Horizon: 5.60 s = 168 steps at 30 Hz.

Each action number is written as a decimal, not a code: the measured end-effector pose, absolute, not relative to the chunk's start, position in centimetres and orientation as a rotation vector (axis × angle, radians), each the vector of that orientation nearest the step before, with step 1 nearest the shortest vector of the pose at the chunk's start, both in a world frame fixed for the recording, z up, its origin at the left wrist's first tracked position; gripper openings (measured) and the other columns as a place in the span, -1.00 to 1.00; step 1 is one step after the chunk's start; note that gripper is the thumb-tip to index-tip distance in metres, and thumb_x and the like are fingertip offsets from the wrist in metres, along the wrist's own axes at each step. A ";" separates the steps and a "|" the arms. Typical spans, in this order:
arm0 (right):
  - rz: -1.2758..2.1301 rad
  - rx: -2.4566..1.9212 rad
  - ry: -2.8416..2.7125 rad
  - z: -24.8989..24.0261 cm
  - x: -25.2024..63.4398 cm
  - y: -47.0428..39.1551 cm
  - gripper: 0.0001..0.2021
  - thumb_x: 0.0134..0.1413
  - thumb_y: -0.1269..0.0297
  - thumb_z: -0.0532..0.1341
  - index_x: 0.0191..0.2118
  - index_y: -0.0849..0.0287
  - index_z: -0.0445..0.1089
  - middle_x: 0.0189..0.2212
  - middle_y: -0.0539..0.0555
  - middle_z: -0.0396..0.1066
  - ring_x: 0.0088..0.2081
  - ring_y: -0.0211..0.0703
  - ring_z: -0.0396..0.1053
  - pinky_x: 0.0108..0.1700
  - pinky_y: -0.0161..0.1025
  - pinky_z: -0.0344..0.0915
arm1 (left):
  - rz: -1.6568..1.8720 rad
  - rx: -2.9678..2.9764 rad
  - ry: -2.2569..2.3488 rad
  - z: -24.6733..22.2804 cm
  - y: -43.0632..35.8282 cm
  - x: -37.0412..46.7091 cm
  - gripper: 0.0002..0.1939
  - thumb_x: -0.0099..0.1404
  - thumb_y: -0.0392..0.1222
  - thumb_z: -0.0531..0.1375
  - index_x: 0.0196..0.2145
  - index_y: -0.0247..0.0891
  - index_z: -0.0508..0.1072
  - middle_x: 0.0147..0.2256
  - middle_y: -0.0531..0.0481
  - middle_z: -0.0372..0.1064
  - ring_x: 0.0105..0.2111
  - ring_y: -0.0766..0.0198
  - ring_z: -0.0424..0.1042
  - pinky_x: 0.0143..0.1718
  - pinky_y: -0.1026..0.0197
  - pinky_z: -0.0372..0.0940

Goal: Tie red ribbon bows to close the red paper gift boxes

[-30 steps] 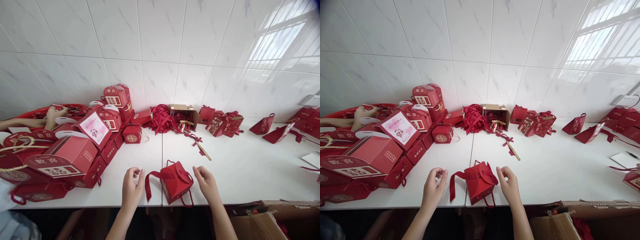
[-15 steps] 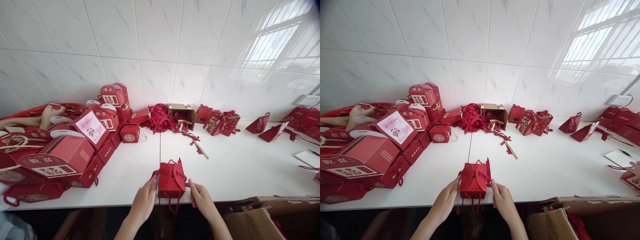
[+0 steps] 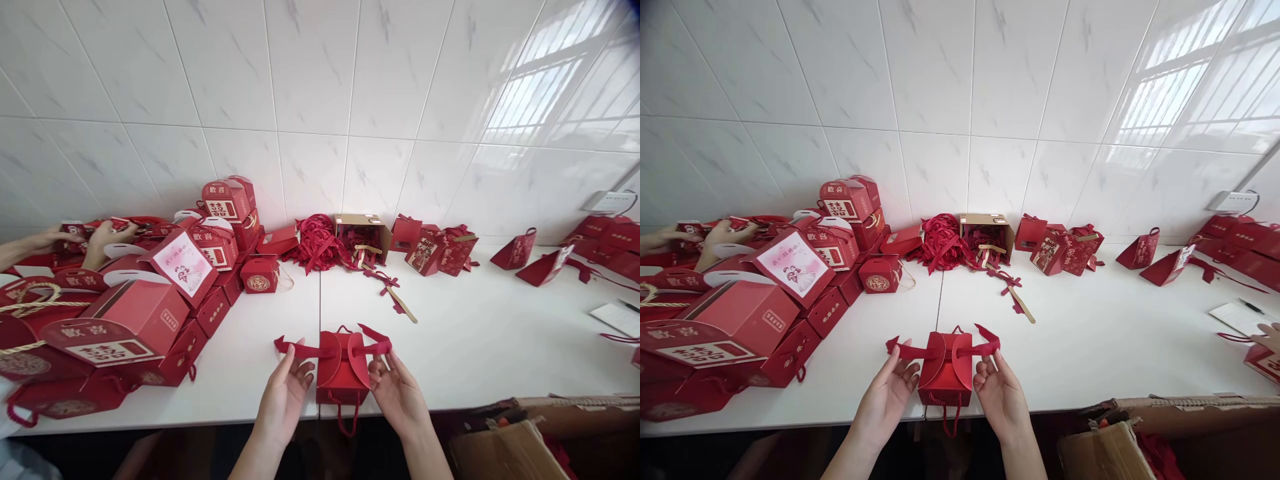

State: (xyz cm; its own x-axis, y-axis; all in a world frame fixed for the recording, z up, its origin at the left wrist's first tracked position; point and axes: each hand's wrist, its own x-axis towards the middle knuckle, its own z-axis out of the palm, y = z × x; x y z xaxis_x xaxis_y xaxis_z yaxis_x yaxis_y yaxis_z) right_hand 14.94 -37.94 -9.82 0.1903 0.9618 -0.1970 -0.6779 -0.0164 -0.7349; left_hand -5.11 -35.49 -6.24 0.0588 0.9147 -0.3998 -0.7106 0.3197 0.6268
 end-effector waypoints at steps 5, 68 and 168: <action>1.410 -0.763 -0.156 -10.4 14.6 -38.2 -0.90 -0.08 0.27 0.32 -0.43 0.07 0.38 -0.46 -0.03 0.40 -0.31 -0.20 0.43 -0.31 -0.25 0.39 | 1.249 -0.022 0.842 -6.8 -35.7 -4.8 -0.78 0.23 -0.28 0.20 -0.14 -0.15 0.47 -0.41 0.04 0.39 -0.45 0.37 0.44 -0.47 0.33 0.37; 0.790 -0.784 -1.777 10.3 13.7 -32.9 -0.83 0.09 0.32 0.13 -0.43 0.22 0.43 -0.51 0.01 0.38 -0.51 -0.29 0.27 -0.48 -0.31 0.26 | 1.052 1.793 0.769 11.6 -31.0 -3.4 -0.38 0.22 -0.13 0.19 0.16 -0.19 0.02 -0.49 0.09 0.39 -0.44 0.26 0.43 -0.30 0.14 0.32; 1.165 -1.324 -1.706 -2.3 17.0 -33.9 -0.90 -0.27 0.51 0.21 -0.64 0.21 0.32 -0.45 -0.06 0.22 -0.53 -0.39 0.14 -0.50 -0.36 0.10 | 0.922 2.372 0.903 -3.9 -34.1 -0.9 -0.64 0.28 -0.41 -0.09 -0.19 -0.19 0.45 -0.11 -0.13 0.17 -0.47 0.37 0.27 -0.44 0.23 0.29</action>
